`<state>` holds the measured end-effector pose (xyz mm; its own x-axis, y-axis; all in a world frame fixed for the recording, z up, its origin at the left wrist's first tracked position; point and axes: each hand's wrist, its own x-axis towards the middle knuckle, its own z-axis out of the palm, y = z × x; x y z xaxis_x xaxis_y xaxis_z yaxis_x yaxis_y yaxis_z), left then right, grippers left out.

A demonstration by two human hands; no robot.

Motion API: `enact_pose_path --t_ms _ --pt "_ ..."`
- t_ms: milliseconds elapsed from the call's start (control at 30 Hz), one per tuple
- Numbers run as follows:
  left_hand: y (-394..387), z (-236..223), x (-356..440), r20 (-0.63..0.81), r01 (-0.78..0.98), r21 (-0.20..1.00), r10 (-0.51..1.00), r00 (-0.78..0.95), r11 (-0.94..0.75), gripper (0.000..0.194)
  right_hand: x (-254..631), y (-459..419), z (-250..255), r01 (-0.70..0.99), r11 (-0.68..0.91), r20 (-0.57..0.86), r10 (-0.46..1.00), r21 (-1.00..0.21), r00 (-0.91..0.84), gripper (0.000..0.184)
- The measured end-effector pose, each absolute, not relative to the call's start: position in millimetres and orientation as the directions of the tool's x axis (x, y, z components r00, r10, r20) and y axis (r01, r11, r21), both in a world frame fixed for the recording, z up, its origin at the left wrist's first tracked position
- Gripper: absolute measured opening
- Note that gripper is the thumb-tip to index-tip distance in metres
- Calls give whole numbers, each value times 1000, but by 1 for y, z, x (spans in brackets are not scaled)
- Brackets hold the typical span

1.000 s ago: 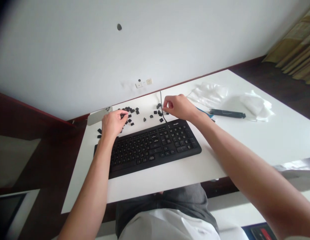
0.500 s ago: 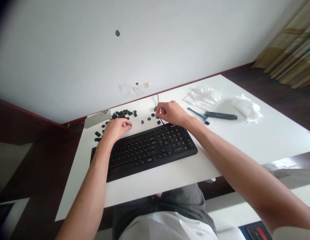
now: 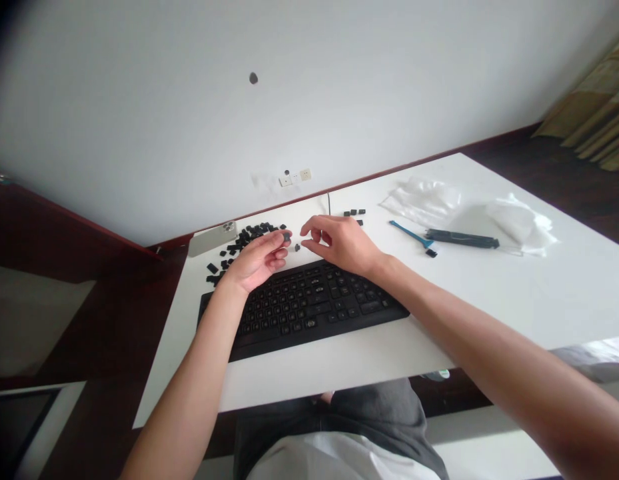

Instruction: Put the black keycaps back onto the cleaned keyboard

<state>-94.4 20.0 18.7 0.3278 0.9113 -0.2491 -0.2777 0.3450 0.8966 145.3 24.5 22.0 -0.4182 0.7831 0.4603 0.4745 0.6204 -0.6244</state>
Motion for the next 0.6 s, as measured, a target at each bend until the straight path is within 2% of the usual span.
enact_pose_path --t_ms 200,400,600 --pt "16 20 -91 -275 -285 866 868 413 410 40 140 18 20 368 711 521 695 -599 -496 31" --pt "15 17 -89 -283 -250 875 857 431 415 41 141 19 20 306 750 570 650 -586 -502 22" --pt "13 16 -86 -257 -153 927 876 408 343 38 141 20 21 393 710 535 702 -584 -471 18"
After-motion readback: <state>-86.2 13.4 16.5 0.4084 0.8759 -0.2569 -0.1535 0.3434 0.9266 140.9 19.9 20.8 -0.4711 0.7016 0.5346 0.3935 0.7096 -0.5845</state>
